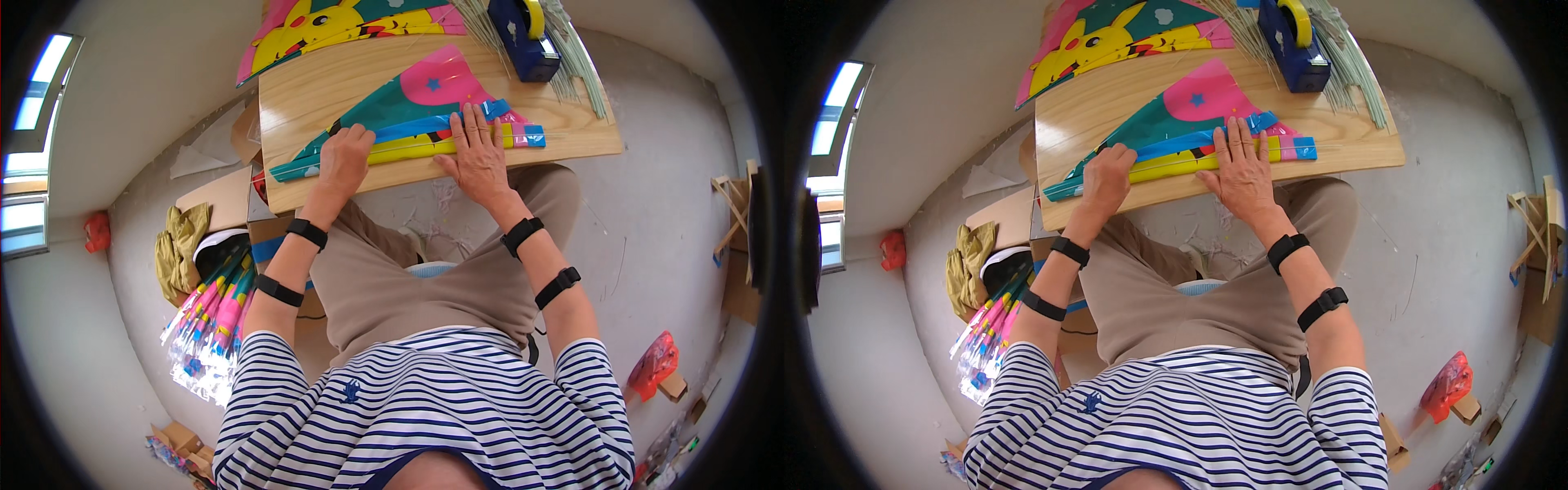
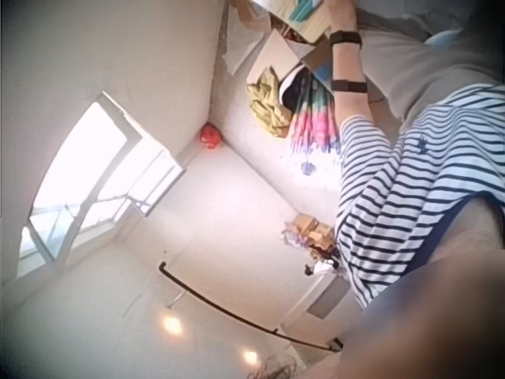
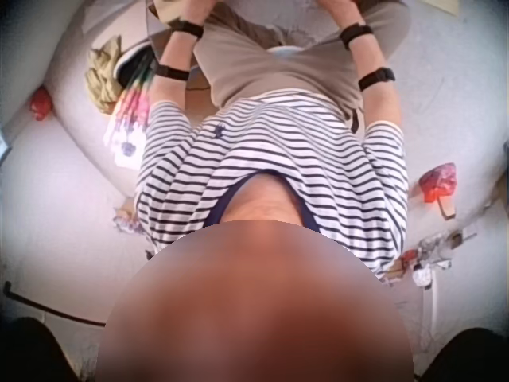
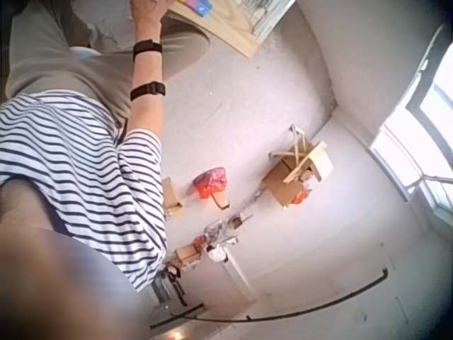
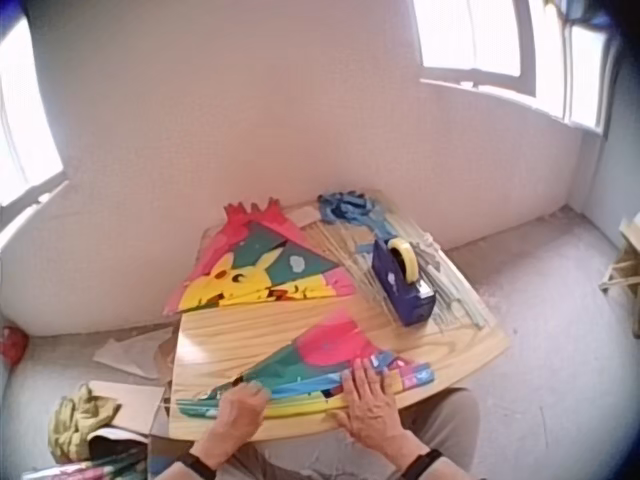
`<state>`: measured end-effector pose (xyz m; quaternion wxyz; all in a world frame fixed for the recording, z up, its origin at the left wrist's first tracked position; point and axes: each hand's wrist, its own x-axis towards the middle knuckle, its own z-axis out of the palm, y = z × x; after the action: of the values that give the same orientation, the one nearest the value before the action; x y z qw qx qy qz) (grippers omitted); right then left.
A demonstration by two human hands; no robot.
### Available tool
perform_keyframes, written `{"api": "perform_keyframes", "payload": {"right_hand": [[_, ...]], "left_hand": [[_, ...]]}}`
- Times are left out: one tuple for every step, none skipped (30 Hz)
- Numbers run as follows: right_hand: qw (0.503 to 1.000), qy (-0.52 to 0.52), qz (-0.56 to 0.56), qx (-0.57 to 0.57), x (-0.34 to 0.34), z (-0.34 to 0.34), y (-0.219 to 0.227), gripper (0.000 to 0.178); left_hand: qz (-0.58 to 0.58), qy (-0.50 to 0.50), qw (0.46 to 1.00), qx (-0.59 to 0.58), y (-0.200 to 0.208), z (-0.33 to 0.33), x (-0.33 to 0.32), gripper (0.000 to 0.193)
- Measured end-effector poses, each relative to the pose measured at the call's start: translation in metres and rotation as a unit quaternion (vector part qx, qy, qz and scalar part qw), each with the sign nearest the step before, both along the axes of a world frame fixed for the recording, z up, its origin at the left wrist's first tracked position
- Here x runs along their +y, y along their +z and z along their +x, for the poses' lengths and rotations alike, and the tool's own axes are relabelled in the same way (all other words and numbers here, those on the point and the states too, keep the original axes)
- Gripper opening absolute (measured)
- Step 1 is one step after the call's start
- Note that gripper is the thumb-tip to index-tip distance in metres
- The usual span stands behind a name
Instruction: Rolling and taping colorful paper/plastic sheets to assemble or package kites at a wooden table.
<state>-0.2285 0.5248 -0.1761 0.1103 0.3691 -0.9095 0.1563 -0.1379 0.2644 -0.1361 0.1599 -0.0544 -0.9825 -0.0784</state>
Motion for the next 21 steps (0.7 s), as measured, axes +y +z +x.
{"api": "perform_keyframes", "payload": {"right_hand": [[1.0, -0.002, 0.005, 0.009, 0.0, 0.0, 0.001, 0.083], [1.0, 0.0, 0.005, 0.01, 0.0, 0.0, 0.002, 0.083], [1.0, 0.002, 0.017, 0.011, 0.0, 0.0, 0.004, 0.083], [0.999, 0.004, 0.03, 0.012, 0.001, 0.0, 0.006, 0.082], [0.999, 0.008, 0.03, 0.012, 0.003, -0.002, 0.008, 0.082], [0.999, 0.019, 0.033, 0.007, 0.007, -0.005, 0.01, 0.081], [0.999, 0.03, 0.037, 0.002, 0.011, -0.007, 0.012, 0.08], [0.999, 0.034, 0.037, 0.003, 0.014, -0.009, 0.013, 0.08], [0.998, 0.042, 0.035, 0.02, 0.015, -0.011, 0.016, 0.079], [0.998, 0.05, 0.033, 0.037, 0.015, -0.012, 0.019, 0.078], [0.997, 0.055, 0.033, 0.037, 0.015, -0.013, 0.021, 0.078], [0.996, 0.066, 0.042, 0.04, 0.014, -0.015, 0.024, 0.077], [0.995, 0.076, 0.052, 0.043, 0.014, -0.016, 0.026, 0.075], [0.995, 0.078, 0.052, 0.043, 0.015, -0.018, 0.025, 0.075], [0.994, 0.083, 0.053, 0.04, 0.016, -0.02, 0.026, 0.073], [0.994, 0.088, 0.054, 0.036, 0.016, -0.022, 0.027, 0.071], [0.994, 0.089, 0.055, 0.037, 0.018, -0.025, 0.028, 0.071], [0.993, 0.103, 0.05, 0.037, 0.017, -0.026, 0.031, 0.069], [0.991, 0.117, 0.045, 0.036, 0.017, -0.028, 0.034, 0.067], [0.991, 0.119, 0.044, 0.037, 0.016, -0.028, 0.036, 0.067], [0.991, 0.123, 0.036, 0.036, 0.015, -0.029, 0.038, 0.065]], "left_hand": [[0.0, 0.002, 1.0, 0.001, 0.0, 0.003, 0.0, 0.009], [0.007, 0.0, 1.0, -0.008, 0.0, 0.007, -0.001, 0.01], [0.014, -0.002, 1.0, -0.017, 0.003, 0.01, -0.001, 0.013], [0.014, 0.001, 1.0, -0.017, 0.004, 0.014, 0.001, 0.013], [0.029, -0.002, 0.999, -0.019, 0.006, 0.018, 0.003, 0.018], [0.043, -0.005, 0.999, -0.02, 0.009, 0.02, 0.006, 0.025], [0.044, -0.001, 0.999, -0.02, 0.012, 0.022, 0.009, 0.025], [0.043, -0.008, 0.999, -0.019, 0.014, 0.024, 0.012, 0.032], [0.043, -0.013, 0.999, -0.019, 0.015, 0.026, 0.013, 0.04], [0.043, -0.008, 0.999, -0.018, 0.013, 0.028, 0.012, 0.04], [0.037, -0.017, 0.999, 0.013, 0.01, 0.028, 0.011, 0.04], [0.032, -0.028, 0.998, 0.044, 0.009, 0.027, 0.01, 0.041], [0.032, -0.025, 0.998, 0.045, 0.007, 0.028, 0.01, 0.041], [0.026, -0.026, 0.998, 0.049, 0.006, 0.029, 0.01, 0.039], [0.02, -0.027, 0.998, 0.053, 0.006, 0.028, 0.01, 0.038], [0.021, -0.026, 0.998, 0.054, 0.005, 0.027, 0.01, 0.038], [0.015, -0.029, 0.998, 0.061, 0.004, 0.026, 0.01, 0.034], [0.007, -0.031, 0.997, 0.067, 0.002, 0.026, 0.009, 0.031], [0.007, -0.029, 0.997, 0.067, 0.0, 0.027, 0.007, 0.031], [0.001, -0.02, 0.998, 0.054, -0.002, 0.027, 0.005, 0.028], [-0.003, -0.012, 0.999, 0.042, -0.002, 0.027, 0.004, 0.026]]}}
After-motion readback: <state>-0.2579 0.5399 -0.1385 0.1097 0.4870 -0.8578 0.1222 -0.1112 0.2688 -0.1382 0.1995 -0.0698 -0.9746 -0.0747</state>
